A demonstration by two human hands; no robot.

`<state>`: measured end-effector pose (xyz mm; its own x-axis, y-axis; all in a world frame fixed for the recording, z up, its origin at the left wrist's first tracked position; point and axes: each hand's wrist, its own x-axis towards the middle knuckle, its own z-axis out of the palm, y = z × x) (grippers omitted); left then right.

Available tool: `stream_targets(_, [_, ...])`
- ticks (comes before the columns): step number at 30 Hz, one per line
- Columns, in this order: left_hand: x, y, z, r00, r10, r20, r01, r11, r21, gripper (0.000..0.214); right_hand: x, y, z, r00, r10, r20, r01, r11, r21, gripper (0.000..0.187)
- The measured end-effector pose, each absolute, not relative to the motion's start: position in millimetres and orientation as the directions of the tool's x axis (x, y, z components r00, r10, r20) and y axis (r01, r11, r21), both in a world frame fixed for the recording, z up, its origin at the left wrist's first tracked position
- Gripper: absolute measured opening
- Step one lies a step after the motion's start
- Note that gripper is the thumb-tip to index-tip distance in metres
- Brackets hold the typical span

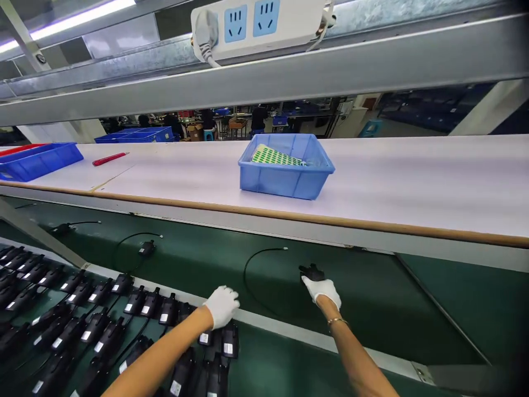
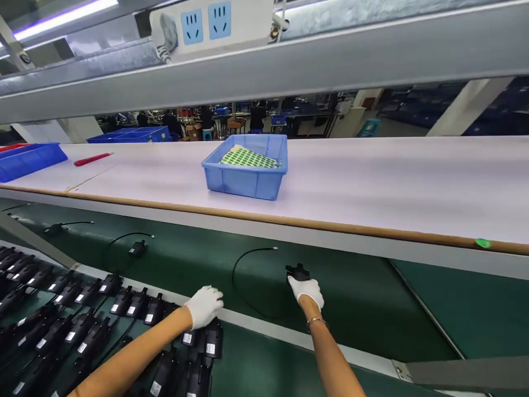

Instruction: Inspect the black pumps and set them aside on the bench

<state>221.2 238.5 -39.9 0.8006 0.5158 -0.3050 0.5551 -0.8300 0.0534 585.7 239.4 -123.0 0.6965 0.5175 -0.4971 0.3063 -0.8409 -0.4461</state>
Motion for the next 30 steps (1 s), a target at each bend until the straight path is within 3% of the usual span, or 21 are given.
stream_targets(3, [152.5,174.5,-28.3,0.720,0.615,-0.321,0.673,-0.731,0.110,0.023,560.8,251.5,-135.4,0.707,0.428,-0.563,0.295,-0.902,-0.315,0.048])
stream_targets(5, [104.4,129.5,-19.4,0.629,0.700,-0.337,0.774,-0.606,0.186,0.026,543.6,250.6,-135.6,0.703,0.441,-0.559,0.333,-0.898,-0.288,0.049])
stream_targets(8, [33.7,71.0,-9.1,0.341,0.850,-0.402,0.914,-0.199,0.354,0.029,512.5,239.5,-125.3,0.657,0.576,-0.487,0.465,-0.818,-0.340,0.048])
stream_targets(10, [-6.1,40.0,-5.0,0.134,0.890,-0.435,0.903,0.071,0.424,0.030,481.3,223.7,-115.4,0.545,0.707,-0.450,0.572,-0.706,-0.417,0.044])
stream_targets(14, [-49.2,-12.4,-1.3,-0.080,0.881,-0.467,0.777,0.349,0.525,0.036,388.5,159.8,-99.0,0.184,0.849,-0.495,0.665,-0.478,-0.574,0.032])
stream_targets(19, [-48.7,-77.0,1.8,-0.041,0.838,-0.544,0.706,0.409,0.578,0.037,267.3,44.8,-87.6,0.019,0.796,-0.604,0.670,-0.459,-0.583,0.034])
stream_targets(25, [-45.9,-135.5,-13.4,0.048,0.784,-0.619,0.525,0.507,0.683,0.033,160.3,-36.0,-82.9,0.064,0.700,-0.711,0.626,-0.583,-0.518,0.052])
stream_targets(30, [-47.9,-143.7,-35.5,0.052,0.743,-0.667,0.369,0.606,0.704,0.046,120.4,-42.2,-78.1,0.154,0.678,-0.719,0.548,-0.664,-0.509,0.046])
